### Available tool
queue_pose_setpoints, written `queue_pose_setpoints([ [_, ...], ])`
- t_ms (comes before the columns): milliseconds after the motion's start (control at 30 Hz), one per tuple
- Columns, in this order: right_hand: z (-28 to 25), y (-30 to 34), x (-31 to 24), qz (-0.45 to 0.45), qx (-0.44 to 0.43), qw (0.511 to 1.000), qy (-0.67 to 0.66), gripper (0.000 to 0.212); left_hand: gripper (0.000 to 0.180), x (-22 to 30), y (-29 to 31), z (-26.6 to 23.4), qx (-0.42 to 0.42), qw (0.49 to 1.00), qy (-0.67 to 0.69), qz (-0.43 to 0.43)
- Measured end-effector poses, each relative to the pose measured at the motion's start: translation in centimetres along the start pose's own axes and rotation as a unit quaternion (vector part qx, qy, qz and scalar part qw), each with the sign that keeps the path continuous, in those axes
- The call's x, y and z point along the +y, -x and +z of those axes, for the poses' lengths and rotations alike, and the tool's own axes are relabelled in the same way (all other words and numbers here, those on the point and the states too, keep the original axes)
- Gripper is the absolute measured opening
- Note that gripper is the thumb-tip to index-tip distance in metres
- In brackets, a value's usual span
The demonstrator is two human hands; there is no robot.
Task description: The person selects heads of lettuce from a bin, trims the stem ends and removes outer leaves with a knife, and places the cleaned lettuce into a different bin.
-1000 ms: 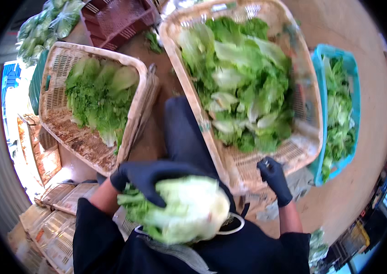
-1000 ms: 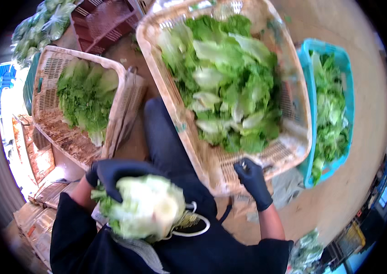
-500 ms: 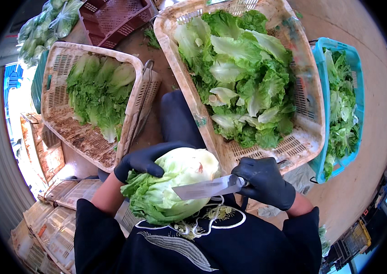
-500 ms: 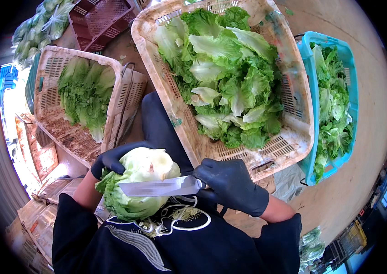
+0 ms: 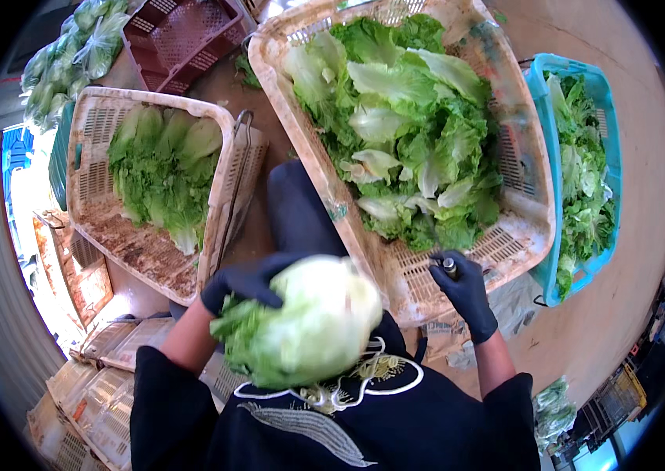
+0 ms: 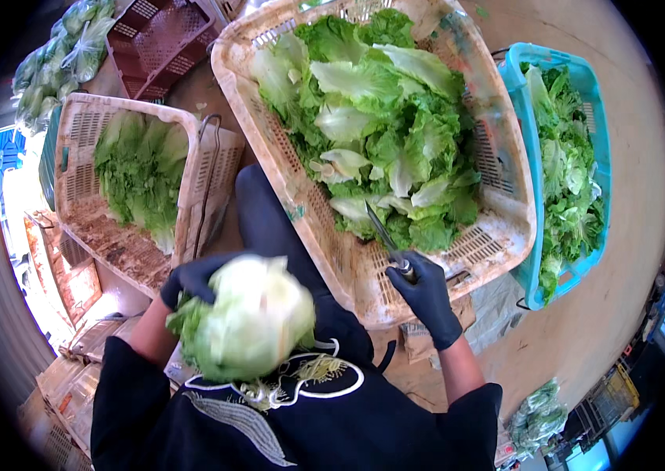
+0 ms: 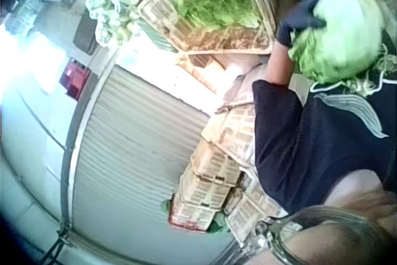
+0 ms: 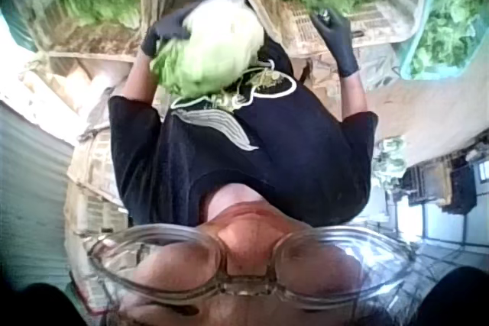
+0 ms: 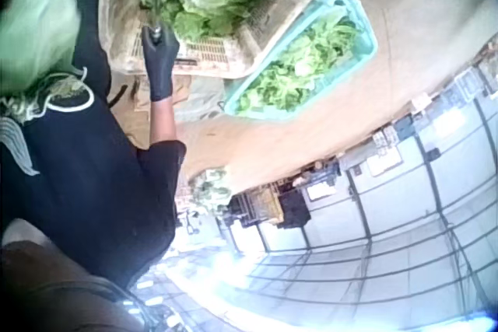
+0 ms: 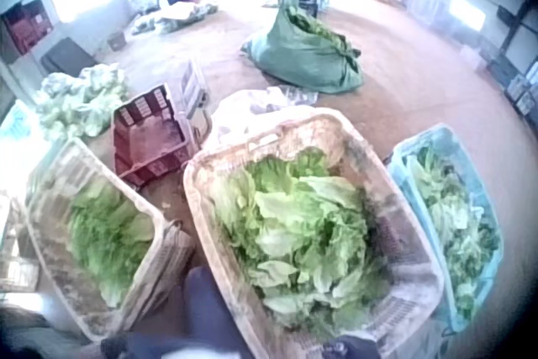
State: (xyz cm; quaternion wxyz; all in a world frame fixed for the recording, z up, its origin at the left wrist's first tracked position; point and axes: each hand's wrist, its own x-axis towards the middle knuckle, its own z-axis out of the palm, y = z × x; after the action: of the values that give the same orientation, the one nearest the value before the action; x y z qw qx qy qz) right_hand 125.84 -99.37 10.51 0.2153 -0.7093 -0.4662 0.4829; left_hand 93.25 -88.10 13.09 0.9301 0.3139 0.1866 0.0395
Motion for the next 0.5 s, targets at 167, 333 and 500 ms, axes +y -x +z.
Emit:
queue_pose_setpoints([
  [167, -0.2, -2.2, -12.5, -0.468, -0.144, 0.851, 0.19, 0.033, 0.053, -0.3, -1.8, 1.6, 0.172, 0.887, 0.423, -0.076],
  [333, 0.0, -5.1, -13.2, -0.576, -0.218, 0.743, 0.262, 0.024, 0.04, -3.9, -2.3, -0.3, 0.173, 0.886, 0.429, -0.035],
  [500, -1.1, -7.1, -9.2, -0.264, -0.083, 0.925, -0.261, 0.019, 0.038, -4.7, -3.9, 0.1, 0.156, 0.897, 0.411, 0.04],
])
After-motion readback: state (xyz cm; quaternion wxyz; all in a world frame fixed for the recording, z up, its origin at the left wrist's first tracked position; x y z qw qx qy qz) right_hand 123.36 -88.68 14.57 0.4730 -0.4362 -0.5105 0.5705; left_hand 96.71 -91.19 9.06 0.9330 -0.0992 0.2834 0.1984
